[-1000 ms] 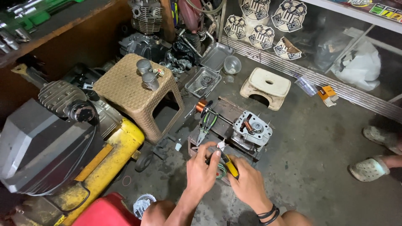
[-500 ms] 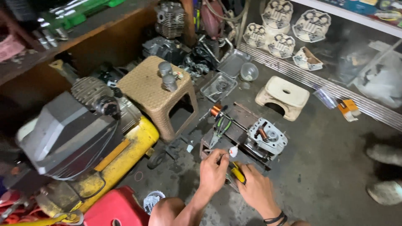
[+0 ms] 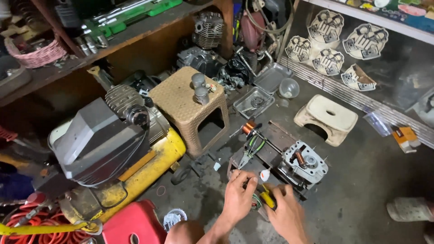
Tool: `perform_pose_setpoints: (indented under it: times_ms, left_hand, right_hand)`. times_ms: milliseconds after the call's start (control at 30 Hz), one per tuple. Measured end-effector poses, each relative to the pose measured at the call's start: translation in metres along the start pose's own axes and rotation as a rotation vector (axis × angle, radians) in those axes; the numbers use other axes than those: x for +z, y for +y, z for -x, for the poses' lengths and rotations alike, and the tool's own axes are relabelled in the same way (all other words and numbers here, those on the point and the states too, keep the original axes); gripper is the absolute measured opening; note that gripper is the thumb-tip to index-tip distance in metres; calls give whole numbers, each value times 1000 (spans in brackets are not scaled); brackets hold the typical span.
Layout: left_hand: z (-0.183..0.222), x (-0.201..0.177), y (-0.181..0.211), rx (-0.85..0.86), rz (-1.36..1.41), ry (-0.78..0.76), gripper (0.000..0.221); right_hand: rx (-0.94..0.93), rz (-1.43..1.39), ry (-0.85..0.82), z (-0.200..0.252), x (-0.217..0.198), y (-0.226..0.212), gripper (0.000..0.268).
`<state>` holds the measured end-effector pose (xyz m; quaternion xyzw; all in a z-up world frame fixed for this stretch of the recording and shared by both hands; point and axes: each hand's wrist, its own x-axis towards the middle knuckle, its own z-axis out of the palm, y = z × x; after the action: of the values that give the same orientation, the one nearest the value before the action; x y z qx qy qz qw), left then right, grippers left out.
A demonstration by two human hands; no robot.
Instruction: The person uses pliers to strip and twist wires, then works on a small electrical component with copper windings, using pliers to adjust parts and insert a small metal piece.
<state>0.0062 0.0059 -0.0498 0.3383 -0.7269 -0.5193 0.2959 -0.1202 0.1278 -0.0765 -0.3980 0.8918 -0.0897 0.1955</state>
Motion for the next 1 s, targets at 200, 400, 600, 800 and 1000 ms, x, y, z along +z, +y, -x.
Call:
perform_pose_setpoints:
  times_ms: [200, 400, 600, 800, 1000]
  left_hand:
    - [-7, 5, 13, -343, 277, 2, 18]
    - [-6, -1, 39, -599, 459, -147, 23]
    - [-13, 6, 18, -607, 547, -101, 19]
    - [-13, -2, 34, -737, 820, -51, 29]
    - [-13, 1, 2, -519, 581, -124, 16]
  right_hand:
    - [-114, -83, 152, 9, 5, 11, 23]
    - [-212, -22, 125, 9, 16, 25, 22]
    - [-277, -64, 139, 10, 21, 38, 23]
    - [-286, -188, 110, 8, 23, 41, 20]
    - [-330, -202, 150, 11, 19, 43, 20]
